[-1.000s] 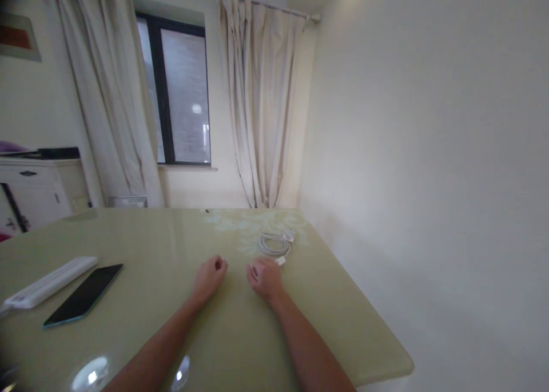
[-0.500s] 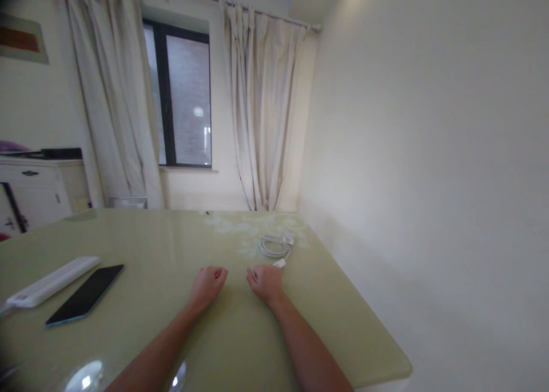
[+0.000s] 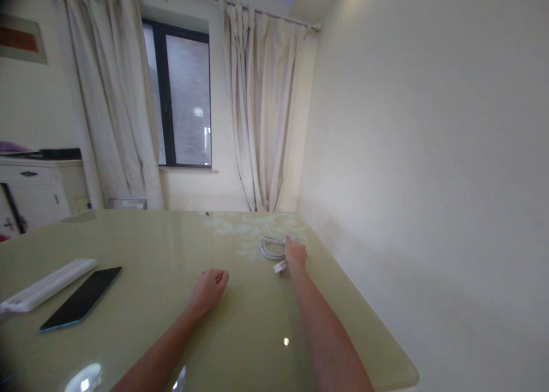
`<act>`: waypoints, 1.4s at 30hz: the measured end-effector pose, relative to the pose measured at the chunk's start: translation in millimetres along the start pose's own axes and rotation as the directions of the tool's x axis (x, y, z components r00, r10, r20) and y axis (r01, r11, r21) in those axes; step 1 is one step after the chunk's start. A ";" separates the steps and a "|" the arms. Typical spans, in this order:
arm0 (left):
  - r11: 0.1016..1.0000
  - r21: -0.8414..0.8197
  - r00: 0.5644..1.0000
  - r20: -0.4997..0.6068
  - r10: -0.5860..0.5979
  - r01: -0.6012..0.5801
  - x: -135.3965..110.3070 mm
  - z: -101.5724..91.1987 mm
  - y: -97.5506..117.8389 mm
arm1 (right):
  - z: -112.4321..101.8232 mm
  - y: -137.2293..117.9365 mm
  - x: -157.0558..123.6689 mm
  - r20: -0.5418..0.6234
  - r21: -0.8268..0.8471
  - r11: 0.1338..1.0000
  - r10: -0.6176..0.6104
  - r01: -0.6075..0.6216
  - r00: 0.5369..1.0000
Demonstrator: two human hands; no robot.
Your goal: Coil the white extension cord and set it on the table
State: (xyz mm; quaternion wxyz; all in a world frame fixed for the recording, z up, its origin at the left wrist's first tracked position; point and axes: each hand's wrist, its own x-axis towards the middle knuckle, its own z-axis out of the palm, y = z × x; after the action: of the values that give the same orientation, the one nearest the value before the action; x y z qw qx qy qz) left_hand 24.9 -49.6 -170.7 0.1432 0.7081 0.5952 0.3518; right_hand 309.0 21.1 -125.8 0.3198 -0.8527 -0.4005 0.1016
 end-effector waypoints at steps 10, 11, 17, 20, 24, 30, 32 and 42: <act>0.998 -0.065 1.000 0.015 -0.007 0.008 -1.4 1.4 -0.9 | 18.6 0.3 9.6 0.234 -0.119 0.977 -0.145 0.176 0.961; 0.998 -0.067 1.000 0.011 -0.006 0.007 -0.6 1.2 -1.7 | 14.7 0.0 8.3 0.253 -0.114 0.971 -0.177 0.211 0.951; 0.994 -0.089 0.996 -0.070 0.052 -0.058 12.4 -8.5 5.2 | -17.4 -16.0 -4.7 0.409 0.049 0.861 -0.479 0.506 0.777; 0.948 0.033 0.938 -0.137 0.318 -0.317 21.9 -21.2 28.0 | -26.6 -35.4 -22.2 0.454 0.161 0.756 -0.627 0.634 0.633; 0.795 0.218 0.822 0.075 0.565 -0.566 36.9 -38.3 63.7 | -30.7 -66.4 -52.3 0.470 0.282 0.603 -0.765 0.747 0.440; 0.773 0.390 0.865 0.257 0.430 -0.500 56.9 -61.4 77.1 | -31.9 -83.0 -70.6 0.463 0.386 0.550 -0.810 0.741 0.361; 0.747 0.429 0.861 0.259 0.438 -0.509 59.7 -68.4 74.9 | -30.8 -79.0 -70.0 0.542 0.468 0.612 -0.768 0.637 0.340; 0.838 0.517 0.982 0.030 0.187 -0.176 81.9 -125.9 40.5 | -51.7 -48.6 -33.2 0.545 0.349 0.754 -0.646 0.556 0.534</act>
State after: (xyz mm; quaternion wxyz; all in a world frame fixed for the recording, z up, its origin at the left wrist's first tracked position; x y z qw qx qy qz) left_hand -25.6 -9.6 -29.1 -0.0925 0.7699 0.5994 0.1986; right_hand 279.3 -4.7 -58.0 0.2356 -0.5511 -0.7448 0.2936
